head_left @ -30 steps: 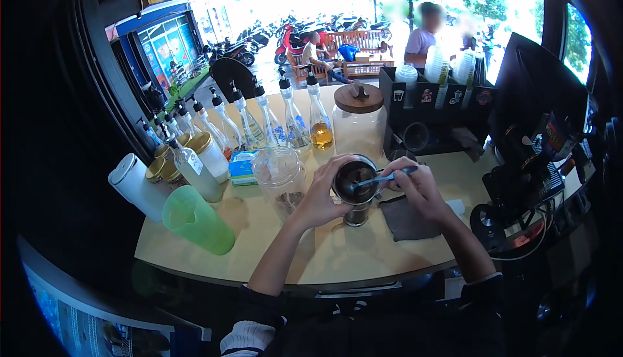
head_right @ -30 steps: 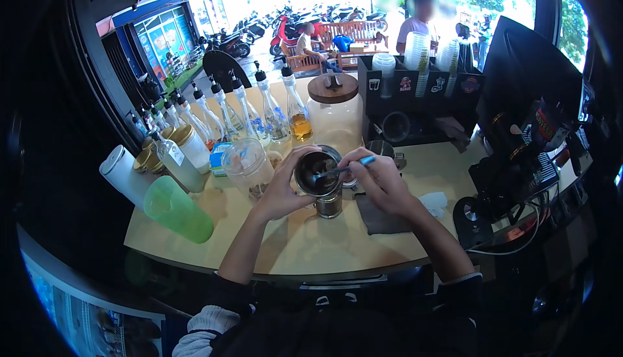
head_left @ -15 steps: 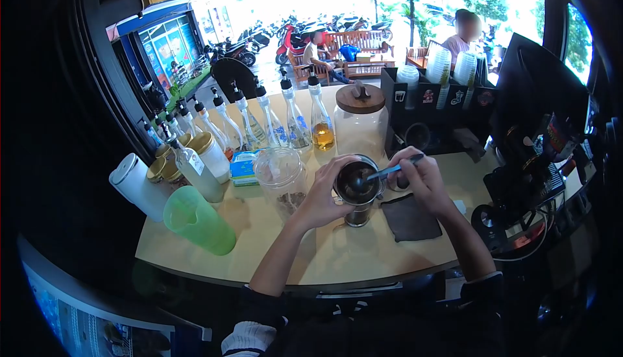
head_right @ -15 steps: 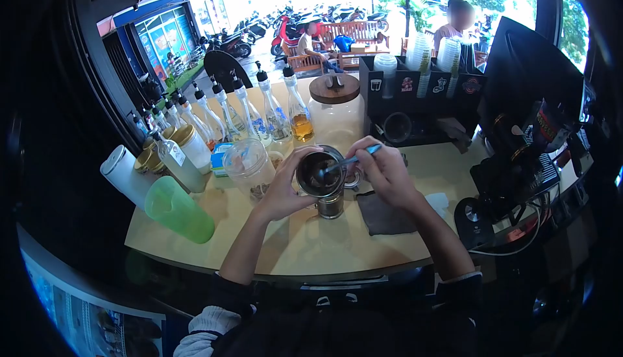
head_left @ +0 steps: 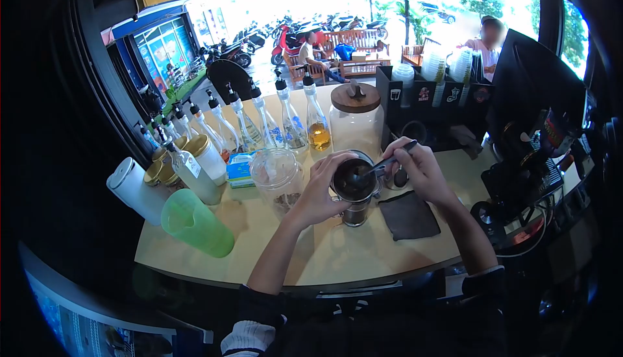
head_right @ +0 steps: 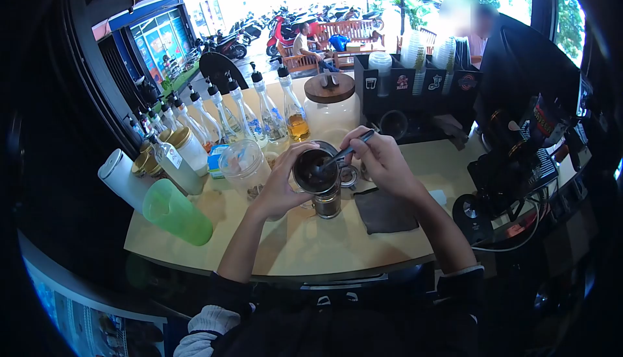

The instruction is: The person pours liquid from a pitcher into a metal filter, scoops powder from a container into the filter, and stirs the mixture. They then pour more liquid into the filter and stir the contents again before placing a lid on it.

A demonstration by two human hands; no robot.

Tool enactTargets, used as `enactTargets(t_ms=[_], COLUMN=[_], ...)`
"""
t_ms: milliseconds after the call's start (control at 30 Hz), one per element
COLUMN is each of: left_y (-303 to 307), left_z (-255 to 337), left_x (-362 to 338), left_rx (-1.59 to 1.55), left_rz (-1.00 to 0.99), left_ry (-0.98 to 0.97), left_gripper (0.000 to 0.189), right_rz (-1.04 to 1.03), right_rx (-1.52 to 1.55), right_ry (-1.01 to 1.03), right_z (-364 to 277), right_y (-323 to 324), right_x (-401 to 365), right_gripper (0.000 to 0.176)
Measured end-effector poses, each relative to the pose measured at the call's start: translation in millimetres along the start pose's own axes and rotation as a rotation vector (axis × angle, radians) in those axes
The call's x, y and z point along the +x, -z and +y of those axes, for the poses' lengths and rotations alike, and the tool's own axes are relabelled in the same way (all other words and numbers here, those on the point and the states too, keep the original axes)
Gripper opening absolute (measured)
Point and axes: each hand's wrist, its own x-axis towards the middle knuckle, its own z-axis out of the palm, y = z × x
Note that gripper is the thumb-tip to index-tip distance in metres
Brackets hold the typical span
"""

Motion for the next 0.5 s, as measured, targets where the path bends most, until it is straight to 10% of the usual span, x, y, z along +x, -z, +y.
enactTargets(t_ms=[500], left_y=[0.9], left_z=[1.8], left_x=[0.2], left_rx=[0.005], left_rz=[-0.021], left_ry=[0.016], left_gripper=[0.077], right_rz=[-0.063], right_rx=[-0.008], right_ry=[0.11], right_z=[-6.6], right_y=[5.2], right_x=[12.3], right_gripper=[0.019])
